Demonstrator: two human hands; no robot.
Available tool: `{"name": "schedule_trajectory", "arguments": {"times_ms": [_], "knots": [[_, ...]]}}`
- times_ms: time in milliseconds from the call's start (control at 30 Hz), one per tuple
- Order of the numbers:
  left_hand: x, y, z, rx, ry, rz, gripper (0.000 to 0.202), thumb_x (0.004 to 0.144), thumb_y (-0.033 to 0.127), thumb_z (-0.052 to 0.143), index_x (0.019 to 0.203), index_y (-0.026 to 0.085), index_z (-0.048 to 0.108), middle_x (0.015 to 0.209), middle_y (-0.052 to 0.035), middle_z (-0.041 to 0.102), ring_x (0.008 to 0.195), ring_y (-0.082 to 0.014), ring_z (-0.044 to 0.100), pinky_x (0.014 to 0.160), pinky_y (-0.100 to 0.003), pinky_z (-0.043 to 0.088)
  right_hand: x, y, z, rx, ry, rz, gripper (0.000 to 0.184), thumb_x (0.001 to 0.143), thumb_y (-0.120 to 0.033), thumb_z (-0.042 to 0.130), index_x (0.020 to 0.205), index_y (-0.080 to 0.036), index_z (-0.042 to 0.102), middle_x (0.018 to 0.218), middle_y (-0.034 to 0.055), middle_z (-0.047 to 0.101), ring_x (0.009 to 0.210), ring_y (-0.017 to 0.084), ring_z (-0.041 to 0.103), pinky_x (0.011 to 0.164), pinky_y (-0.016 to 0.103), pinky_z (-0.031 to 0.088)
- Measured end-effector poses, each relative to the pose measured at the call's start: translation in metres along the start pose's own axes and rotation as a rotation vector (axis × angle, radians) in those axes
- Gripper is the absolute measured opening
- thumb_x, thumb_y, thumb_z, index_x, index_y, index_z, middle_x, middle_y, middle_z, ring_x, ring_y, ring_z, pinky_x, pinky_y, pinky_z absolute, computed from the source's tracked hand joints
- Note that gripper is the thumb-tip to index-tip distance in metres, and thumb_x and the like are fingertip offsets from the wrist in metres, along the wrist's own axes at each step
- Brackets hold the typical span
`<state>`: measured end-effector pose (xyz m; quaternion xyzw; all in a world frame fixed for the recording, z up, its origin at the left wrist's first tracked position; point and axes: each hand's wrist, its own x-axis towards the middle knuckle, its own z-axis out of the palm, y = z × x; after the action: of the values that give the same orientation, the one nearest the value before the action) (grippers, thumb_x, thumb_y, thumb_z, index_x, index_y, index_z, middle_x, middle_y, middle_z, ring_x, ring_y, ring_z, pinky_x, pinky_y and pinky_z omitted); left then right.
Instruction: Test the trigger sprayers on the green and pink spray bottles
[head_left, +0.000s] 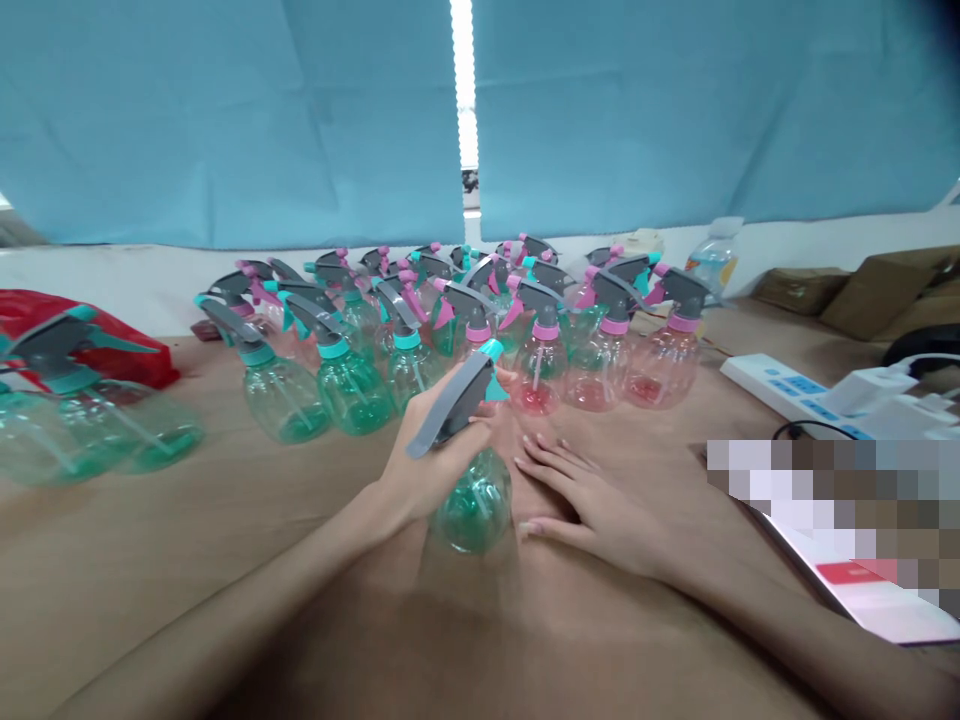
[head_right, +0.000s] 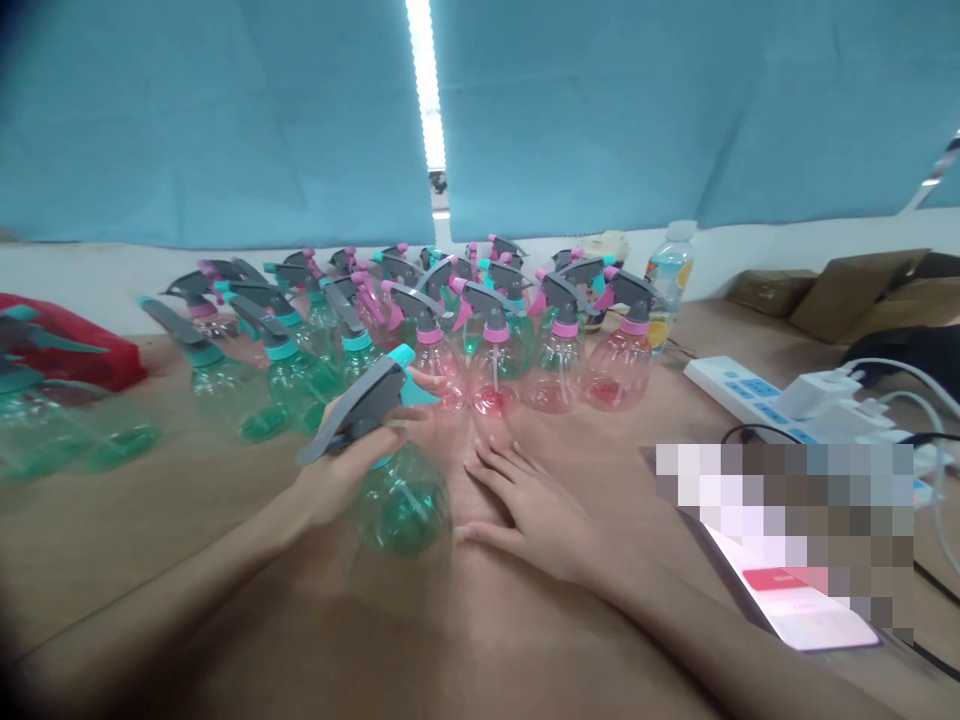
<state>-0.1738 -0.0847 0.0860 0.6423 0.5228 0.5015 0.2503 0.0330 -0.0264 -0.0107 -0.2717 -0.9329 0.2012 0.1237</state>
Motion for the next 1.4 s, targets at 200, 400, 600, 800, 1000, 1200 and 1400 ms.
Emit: {"name": "schedule_trajectory", "arguments": {"times_ms": [200, 400, 600, 800, 1000, 1200, 1400], "knots": [[0.0013, 0.0002, -0.0010, 0.044, 0.002, 0.037, 0.009, 0.070, 0.021, 0.053, 0.079, 0.023, 0.057, 0.074, -0.0006, 0.063, 0.065, -0.0183, 0.057, 0.056, -0.030, 0.044, 0.0001, 0.0001, 0.0002, 0.024, 0.001, 0.006, 0.080, 0.089, -0.071, 0.042, 0.149, -0.018, 0.036, 0.157, 0.0105, 0.026, 0.145, 0.032, 0.020, 0.117, 0.055, 0.021], [0.0012, -0.0003, -0.0007, 0.055, -0.006, 0.057, 0.013, 0.072, 0.021, 0.052, 0.083, 0.023, 0.058, 0.069, 0.0007, 0.062, 0.062, -0.0175, 0.057, 0.052, -0.028, 0.044, -0.0001, 0.0019, 0.0008, 0.025, 0.013, -0.016, 0.077, 0.089, -0.069, 0.044, 0.150, -0.021, 0.035, 0.157, 0.0089, 0.027, 0.145, 0.031, 0.020, 0.117, 0.055, 0.020], [0.0014, -0.0010, -0.0001, 0.048, 0.002, 0.067, 0.010, 0.073, 0.023, 0.052, 0.081, 0.023, 0.057, 0.071, 0.0001, 0.063, 0.060, -0.0163, 0.055, 0.050, -0.028, 0.042, 0.0005, 0.0008, -0.0007, 0.005, -0.005, -0.013, 0.080, 0.089, -0.070, 0.042, 0.149, -0.018, 0.035, 0.157, 0.0103, 0.026, 0.145, 0.031, 0.020, 0.117, 0.054, 0.020], [0.0017, 0.0014, -0.0004, 0.065, -0.009, 0.050, 0.016, 0.072, 0.024, 0.050, 0.086, 0.023, 0.057, 0.067, 0.0017, 0.058, 0.056, -0.0153, 0.050, 0.050, -0.028, 0.036, 0.0005, 0.0005, -0.0008, 0.018, 0.012, -0.019, 0.078, 0.089, -0.070, 0.044, 0.149, -0.020, 0.036, 0.156, 0.0093, 0.028, 0.145, 0.031, 0.021, 0.117, 0.055, 0.020], [0.0019, 0.0034, -0.0011, 0.058, -0.032, 0.045, 0.019, 0.073, 0.023, 0.049, 0.090, 0.024, 0.058, 0.064, 0.0032, 0.051, 0.054, -0.0151, 0.045, 0.051, -0.028, 0.032, 0.0003, 0.0008, -0.0005, 0.023, -0.002, -0.007, 0.080, 0.089, -0.070, 0.044, 0.148, -0.017, 0.037, 0.157, 0.0110, 0.027, 0.145, 0.032, 0.020, 0.117, 0.054, 0.019], [0.0013, -0.0002, -0.0005, 0.052, -0.014, 0.049, 0.012, 0.071, 0.024, 0.051, 0.082, 0.024, 0.057, 0.067, 0.0012, 0.057, 0.058, -0.0161, 0.050, 0.051, -0.029, 0.037, 0.0002, 0.0004, -0.0004, 0.036, 0.008, -0.002, 0.079, 0.088, -0.069, 0.046, 0.149, -0.019, 0.037, 0.157, 0.0098, 0.028, 0.145, 0.032, 0.021, 0.117, 0.055, 0.020], [0.0014, -0.0034, -0.0007, 0.053, 0.006, 0.077, 0.007, 0.072, 0.021, 0.052, 0.077, 0.023, 0.057, 0.072, -0.0002, 0.062, 0.064, -0.0177, 0.056, 0.053, -0.029, 0.042, 0.0006, 0.0007, -0.0001, 0.040, 0.012, 0.001, 0.078, 0.088, -0.068, 0.047, 0.149, -0.020, 0.037, 0.156, 0.0096, 0.029, 0.144, 0.032, 0.021, 0.117, 0.055, 0.020]]}}
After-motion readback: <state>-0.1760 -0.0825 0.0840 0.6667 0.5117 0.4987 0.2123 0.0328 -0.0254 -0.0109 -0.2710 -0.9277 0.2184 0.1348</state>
